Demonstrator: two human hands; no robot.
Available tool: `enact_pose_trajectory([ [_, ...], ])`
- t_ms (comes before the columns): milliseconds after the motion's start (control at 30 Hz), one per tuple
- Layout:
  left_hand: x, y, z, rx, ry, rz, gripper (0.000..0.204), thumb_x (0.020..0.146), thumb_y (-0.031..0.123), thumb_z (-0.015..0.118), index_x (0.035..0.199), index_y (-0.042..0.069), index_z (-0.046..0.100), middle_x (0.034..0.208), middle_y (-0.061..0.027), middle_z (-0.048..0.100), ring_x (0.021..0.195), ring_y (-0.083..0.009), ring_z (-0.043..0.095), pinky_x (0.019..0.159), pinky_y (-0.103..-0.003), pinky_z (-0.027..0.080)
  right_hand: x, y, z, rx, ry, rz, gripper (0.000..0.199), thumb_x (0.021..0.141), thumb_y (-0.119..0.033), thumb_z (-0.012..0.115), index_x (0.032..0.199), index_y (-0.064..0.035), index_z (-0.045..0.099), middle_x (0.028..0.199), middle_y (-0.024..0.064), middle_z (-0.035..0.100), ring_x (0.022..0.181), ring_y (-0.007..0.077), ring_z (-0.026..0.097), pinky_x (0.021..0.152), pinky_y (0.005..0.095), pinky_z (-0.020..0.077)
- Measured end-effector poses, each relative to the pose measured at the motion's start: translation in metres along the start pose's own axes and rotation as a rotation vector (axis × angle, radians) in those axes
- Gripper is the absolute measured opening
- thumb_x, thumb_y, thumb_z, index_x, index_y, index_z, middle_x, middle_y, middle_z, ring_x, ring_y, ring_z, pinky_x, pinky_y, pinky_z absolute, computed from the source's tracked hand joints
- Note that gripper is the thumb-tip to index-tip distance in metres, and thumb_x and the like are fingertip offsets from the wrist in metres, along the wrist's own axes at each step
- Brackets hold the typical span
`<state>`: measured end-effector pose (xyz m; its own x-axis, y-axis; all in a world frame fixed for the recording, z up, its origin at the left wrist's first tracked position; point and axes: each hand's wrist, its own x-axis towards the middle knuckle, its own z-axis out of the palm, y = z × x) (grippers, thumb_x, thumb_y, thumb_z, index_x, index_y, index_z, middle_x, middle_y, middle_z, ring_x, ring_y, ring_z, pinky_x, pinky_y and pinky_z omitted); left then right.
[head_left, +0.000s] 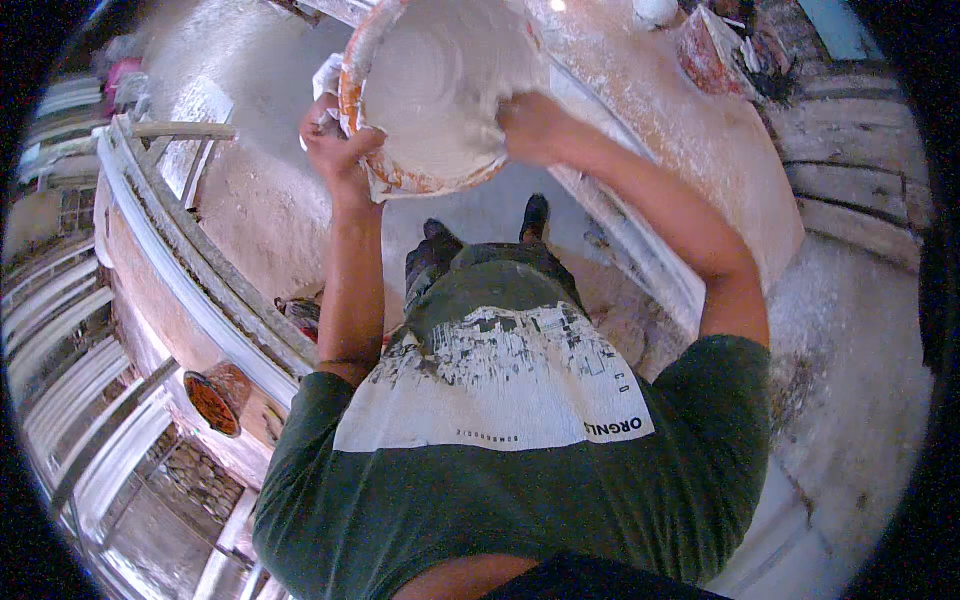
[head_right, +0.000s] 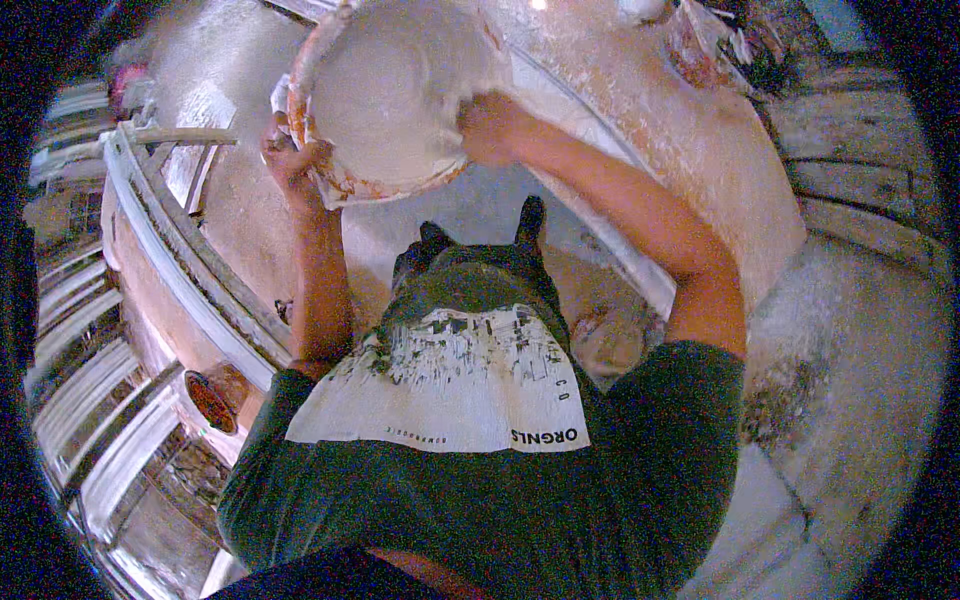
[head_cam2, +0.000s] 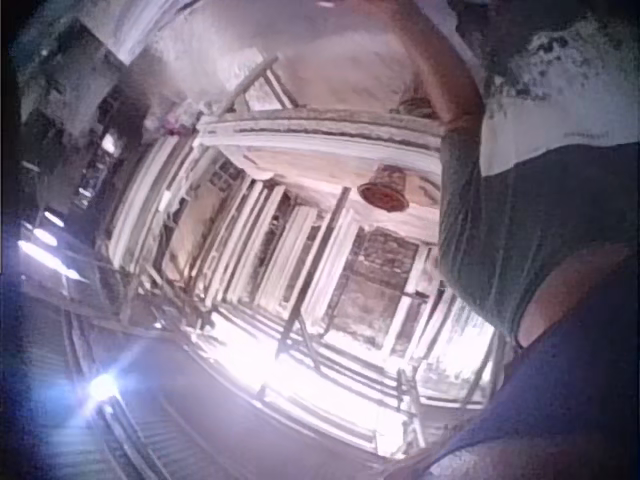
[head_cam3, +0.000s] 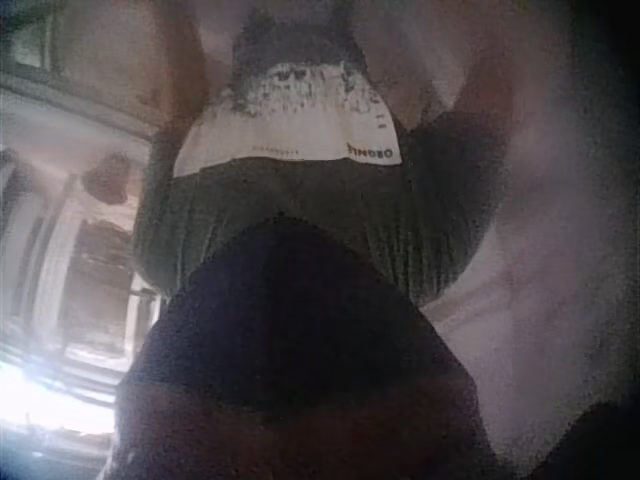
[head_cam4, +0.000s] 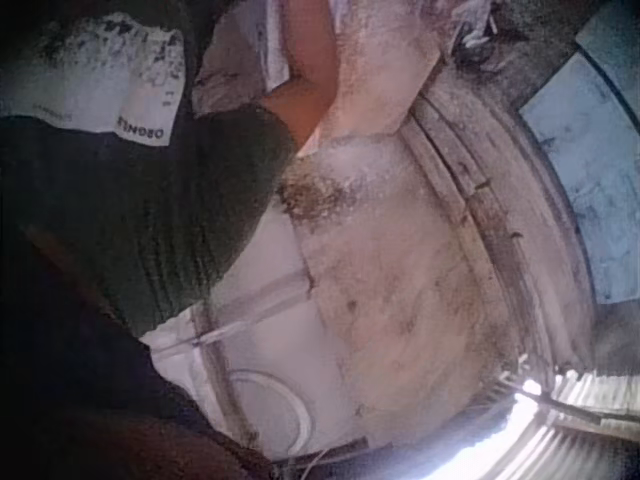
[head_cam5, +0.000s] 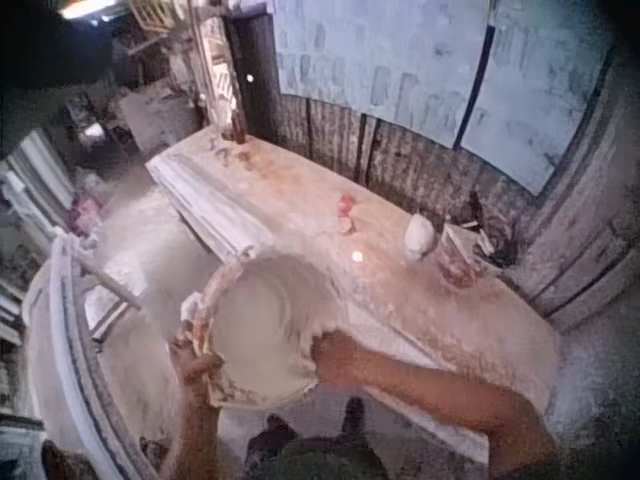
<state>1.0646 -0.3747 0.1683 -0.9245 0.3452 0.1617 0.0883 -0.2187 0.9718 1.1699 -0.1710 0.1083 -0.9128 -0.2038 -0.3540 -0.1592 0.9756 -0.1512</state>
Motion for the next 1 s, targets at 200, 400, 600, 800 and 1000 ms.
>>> enact_pose_trajectory([
  [200, -0.037, -0.013, 0.055, -0.086, 0.127, 0.031, 0.028, 0.039, 0.0, 0.056, 0.067, 0.002, 0.054, 0.073, -0.0037, 0.057, 0.064, -0.0136, 0.053, 0.061, -0.023, 0.041, -0.019, 0.013, -0.007, 0.617, 0.029, 0.006, 0.04, 0.082, -0.026, 0.049, 0.103, 0.0085, 0.051, 0.106, 0.0293, 0.053, 0.097, 0.0395, 0.055, 0.082, 0.0434, 0.0445],
  [400, -0.059, -0.013, 0.087, -0.14, 0.005, 0.077, 0.026, 0.041, 0.003, 0.058, 0.066, 0.004, 0.051, 0.074, -0.0026, 0.056, 0.065, -0.0135, 0.052, 0.061, -0.023, 0.04, 0.052, 0.015, -0.005, 0.837, 0.611, 0.009, 0.024, 0.078, -0.013, 0.05, 0.092, 0.0038, 0.059, 0.094, 0.0221, 0.06, 0.082, 0.0344, 0.061, 0.073, 0.0425, 0.0493],
  [600, -0.065, 0.006, 0.085, -0.15, 0.124, 0.175, 0.027, 0.041, 0.004, 0.059, 0.065, 0.006, 0.047, 0.069, 0.0003, 0.05, 0.064, -0.0119, 0.047, 0.062, -0.025, 0.039, -0.01, 0.021, 0.005, -0.123, 0.669, -0.585, 0.019, 0.079, -0.014, 0.049, 0.086, 0.0003, 0.059, 0.085, 0.0173, 0.062, 0.073, 0.0308, 0.063, 0.072, 0.0424, 0.0509],
  [800, -0.067, 0.006, 0.066, -0.138, 0.109, 0.204, 0.026, 0.042, 0.003, 0.059, 0.065, 0.006, 0.047, 0.069, 0.0001, 0.049, 0.065, -0.0117, 0.047, 0.063, -0.025, 0.039, 0.002, 0.055, -0.015, -0.041, 0.536, -0.341, 0.02, 0.071, -0.014, 0.052, 0.079, 0.0022, 0.062, 0.091, 0.0195, 0.06, 0.084, 0.032, 0.061, 0.079, 0.0387, 0.048],
  [1000, -0.067, 0.004, 0.052, -0.108, 0.085, 0.256, 0.025, 0.043, 0.003, 0.059, 0.064, 0.006, 0.047, 0.069, -0.0001, 0.048, 0.067, -0.0114, 0.046, 0.064, -0.026, 0.038, -0.018, 0.031, -0.012, -0.069, 0.306, -0.322, 0.027, 0.08, -0.018, 0.045, 0.082, 0.0044, 0.06, 0.088, 0.0206, 0.061, 0.08, 0.0363, 0.061, 0.075, 0.0437, 0.0488],
])
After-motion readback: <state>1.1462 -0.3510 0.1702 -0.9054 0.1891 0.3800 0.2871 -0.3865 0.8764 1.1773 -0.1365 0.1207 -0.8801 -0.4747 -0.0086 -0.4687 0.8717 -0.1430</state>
